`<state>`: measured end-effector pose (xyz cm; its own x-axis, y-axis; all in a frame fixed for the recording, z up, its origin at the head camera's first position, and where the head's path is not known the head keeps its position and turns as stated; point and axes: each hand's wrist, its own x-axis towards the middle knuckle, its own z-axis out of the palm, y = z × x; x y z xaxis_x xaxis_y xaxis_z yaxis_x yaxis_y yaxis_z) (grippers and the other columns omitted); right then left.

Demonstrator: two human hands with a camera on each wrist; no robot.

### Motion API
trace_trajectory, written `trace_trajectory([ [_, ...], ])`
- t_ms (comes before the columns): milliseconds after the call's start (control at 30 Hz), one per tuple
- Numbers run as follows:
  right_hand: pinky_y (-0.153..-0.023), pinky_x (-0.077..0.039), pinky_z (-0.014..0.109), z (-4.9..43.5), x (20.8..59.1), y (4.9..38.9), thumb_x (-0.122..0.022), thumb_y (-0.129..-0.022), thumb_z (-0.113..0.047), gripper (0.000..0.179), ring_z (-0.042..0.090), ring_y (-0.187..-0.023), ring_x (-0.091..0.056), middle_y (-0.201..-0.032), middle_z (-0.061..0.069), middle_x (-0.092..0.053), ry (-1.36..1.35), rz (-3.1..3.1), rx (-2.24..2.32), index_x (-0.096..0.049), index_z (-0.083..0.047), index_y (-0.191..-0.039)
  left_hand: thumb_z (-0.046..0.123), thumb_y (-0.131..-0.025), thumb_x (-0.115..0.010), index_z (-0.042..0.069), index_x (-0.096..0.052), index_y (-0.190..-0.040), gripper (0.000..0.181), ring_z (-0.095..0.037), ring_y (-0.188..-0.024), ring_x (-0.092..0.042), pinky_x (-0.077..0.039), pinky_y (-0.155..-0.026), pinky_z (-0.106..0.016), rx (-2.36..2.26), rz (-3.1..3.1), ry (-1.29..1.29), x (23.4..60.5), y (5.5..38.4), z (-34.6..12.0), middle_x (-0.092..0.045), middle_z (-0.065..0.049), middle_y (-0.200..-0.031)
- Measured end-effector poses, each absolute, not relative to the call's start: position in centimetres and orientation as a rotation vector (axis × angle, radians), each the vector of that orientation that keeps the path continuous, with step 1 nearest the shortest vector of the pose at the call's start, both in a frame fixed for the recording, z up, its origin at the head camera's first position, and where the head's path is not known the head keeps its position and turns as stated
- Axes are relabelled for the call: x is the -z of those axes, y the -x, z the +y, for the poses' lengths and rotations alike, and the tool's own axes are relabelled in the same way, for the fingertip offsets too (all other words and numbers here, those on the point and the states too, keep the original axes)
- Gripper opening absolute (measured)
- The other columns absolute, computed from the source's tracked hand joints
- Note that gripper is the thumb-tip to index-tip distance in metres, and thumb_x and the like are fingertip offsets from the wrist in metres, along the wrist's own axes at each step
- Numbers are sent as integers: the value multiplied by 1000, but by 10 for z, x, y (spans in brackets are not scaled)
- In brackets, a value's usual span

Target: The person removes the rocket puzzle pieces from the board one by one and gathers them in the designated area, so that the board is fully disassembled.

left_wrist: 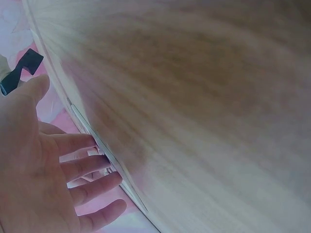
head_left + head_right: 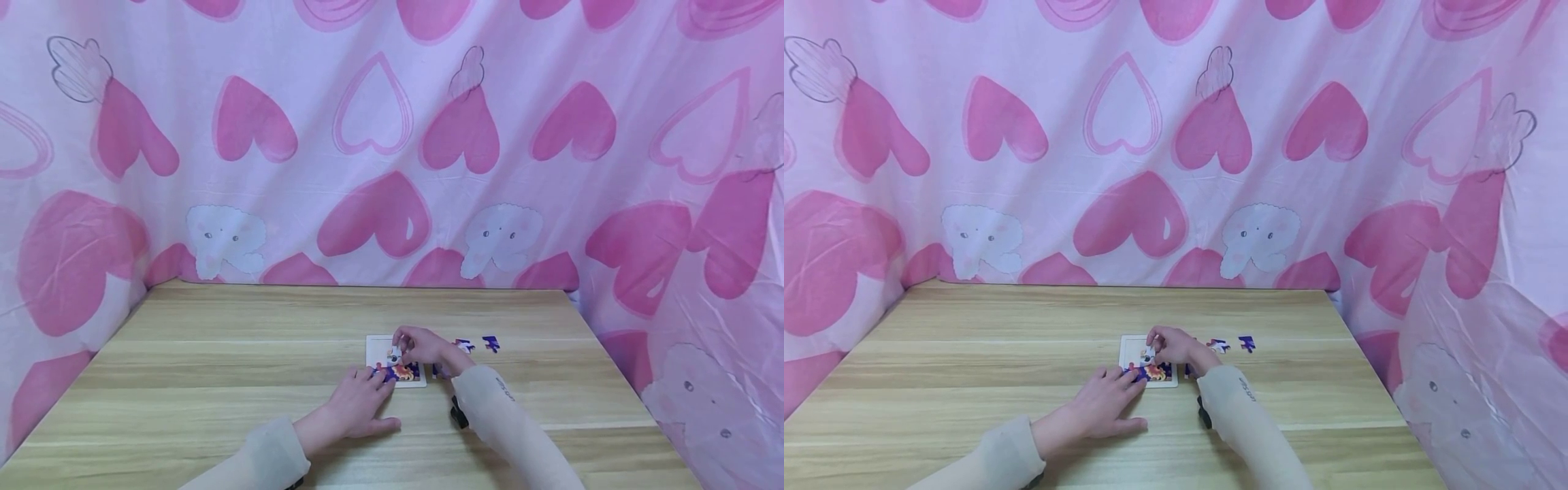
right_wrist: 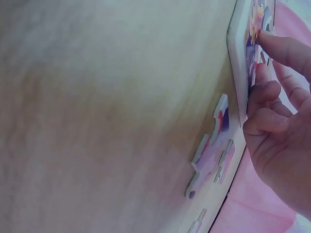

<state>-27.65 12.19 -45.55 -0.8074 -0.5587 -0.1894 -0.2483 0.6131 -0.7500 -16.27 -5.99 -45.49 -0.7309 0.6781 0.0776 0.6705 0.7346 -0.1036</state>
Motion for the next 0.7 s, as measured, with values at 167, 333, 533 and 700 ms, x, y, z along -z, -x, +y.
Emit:
trace_trajectory([
  [167, -69, -43, 32, 125, 458, 277, -65, -72, 4, 33, 17, -76, -51, -86, 1, -53, 639, 2430, 1066, -52, -17, -95, 68, -80, -34, 13, -50, -126, 74, -30, -112, -43, -36, -86, -50, -126, -2842, 1092, 455, 163, -60, -47, -11, -126],
  [333, -68, -44, 31, 126, 459, 276, -65, -72, 4, 34, 16, -76, -52, -87, -1, -53, 728, 2460, 1052, -51, -17, -95, 69, -79, -33, 13, -48, -127, 75, -30, -113, -42, -35, -87, -50, -140, -2865, 1083, 454, 163, -59, -45, -10, -128],
  [533, -67, -45, 29, 129, 461, 276, -62, -73, 5, 32, 14, -75, -52, -85, -1, -53, 800, 2492, 1058, -50, -15, -95, 69, -79, -32, 14, -48, -128, 75, -29, -113, -42, -35, -87, -49, -162, -2870, 1086, 454, 164, -59, -45, -10, -128],
  [700, -67, -45, 28, 132, 461, 276, -59, -76, 5, 28, 13, -74, -52, -83, -2, -54, 835, 2506, 1074, -50, -13, -95, 69, -79, -31, 14, -48, -128, 76, -29, -114, -42, -35, -88, -49, -169, -2875, 1085, 454, 164, -59, -45, -10, -128],
])
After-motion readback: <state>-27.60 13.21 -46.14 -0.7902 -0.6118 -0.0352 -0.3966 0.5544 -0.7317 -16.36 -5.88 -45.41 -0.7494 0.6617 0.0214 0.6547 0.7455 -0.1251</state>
